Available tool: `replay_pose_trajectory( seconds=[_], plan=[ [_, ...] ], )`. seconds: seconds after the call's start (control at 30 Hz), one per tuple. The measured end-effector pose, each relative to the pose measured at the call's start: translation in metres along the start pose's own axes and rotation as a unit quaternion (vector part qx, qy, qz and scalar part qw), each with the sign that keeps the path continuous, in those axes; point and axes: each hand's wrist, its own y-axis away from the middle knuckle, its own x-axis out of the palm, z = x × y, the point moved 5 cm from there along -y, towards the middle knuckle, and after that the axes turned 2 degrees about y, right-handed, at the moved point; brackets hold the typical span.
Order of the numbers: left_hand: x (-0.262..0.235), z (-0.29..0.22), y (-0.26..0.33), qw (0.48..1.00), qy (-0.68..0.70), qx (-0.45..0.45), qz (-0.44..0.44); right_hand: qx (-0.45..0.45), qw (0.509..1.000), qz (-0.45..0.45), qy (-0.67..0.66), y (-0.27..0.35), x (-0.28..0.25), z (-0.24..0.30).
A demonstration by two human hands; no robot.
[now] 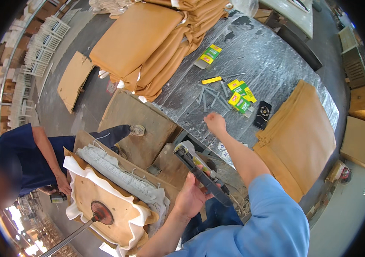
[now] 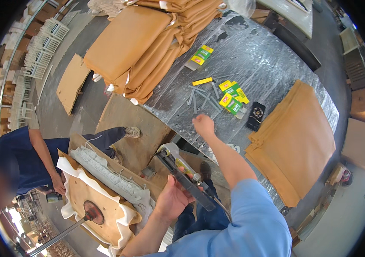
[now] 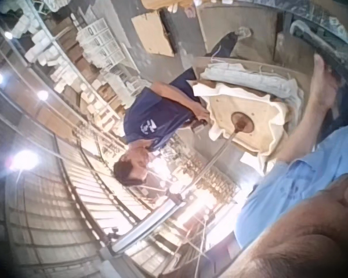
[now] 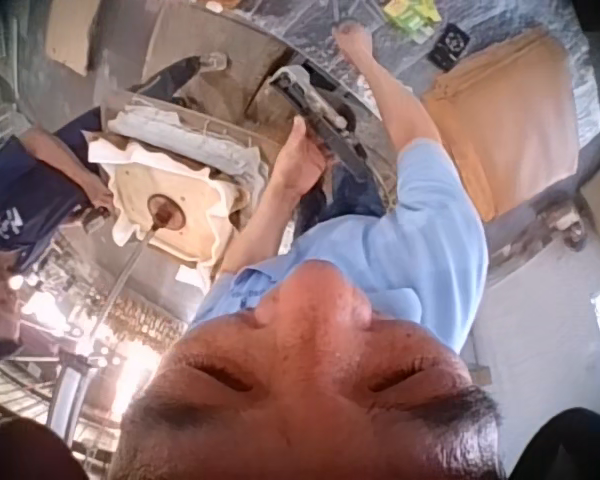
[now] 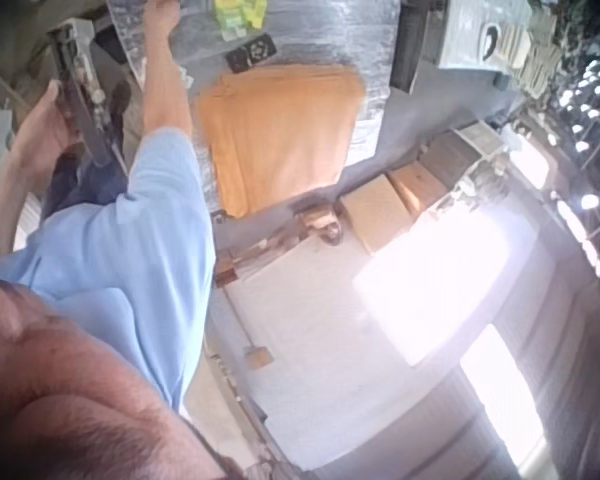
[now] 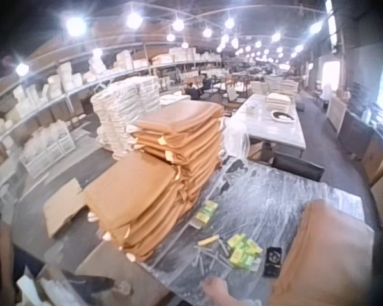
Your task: The person staples fabric to the underside of a chair seat using a staple gun while a coworker assists by holding the seat and applying staples. The person then places a cardboard sheet over the seat and covers it with a white protective sheet.
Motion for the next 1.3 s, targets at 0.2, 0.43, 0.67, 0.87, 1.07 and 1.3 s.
replay_pose_trajectory(
  seconds=[0.2, 0.43, 0.67, 0.87, 1.07, 1.3],
  plan=[
    [-0.010, -0.008, 0.001, 0.999, 0.023, 0.043, -0.009, 0.048, 0.987, -0.115, 0.104, -0.060, 0.029, 0.007],
    [-0.014, -0.003, 0.003, 0.998, -0.015, 0.066, -0.018, 0.167, 0.949, 0.034, -0.266, -0.023, 0.013, -0.047],
    [0.001, -0.008, 0.004, 0.997, -0.063, 0.036, 0.011, 0.058, 0.911, -0.098, -0.396, 0.001, -0.062, -0.098],
    [0.007, 0.000, 0.003, 0.999, -0.035, 0.009, 0.029, 0.066, 0.972, -0.214, -0.071, 0.011, -0.085, -0.135],
    [-0.006, 0.012, -0.004, 0.999, 0.038, -0.018, -0.020, -0.032, 0.980, -0.163, 0.107, -0.002, -0.073, -0.104],
    [-0.006, 0.007, -0.007, 0.999, -0.021, 0.025, -0.035, -0.001, 0.981, -0.110, 0.160, 0.007, -0.065, -0.100]
  ],
)
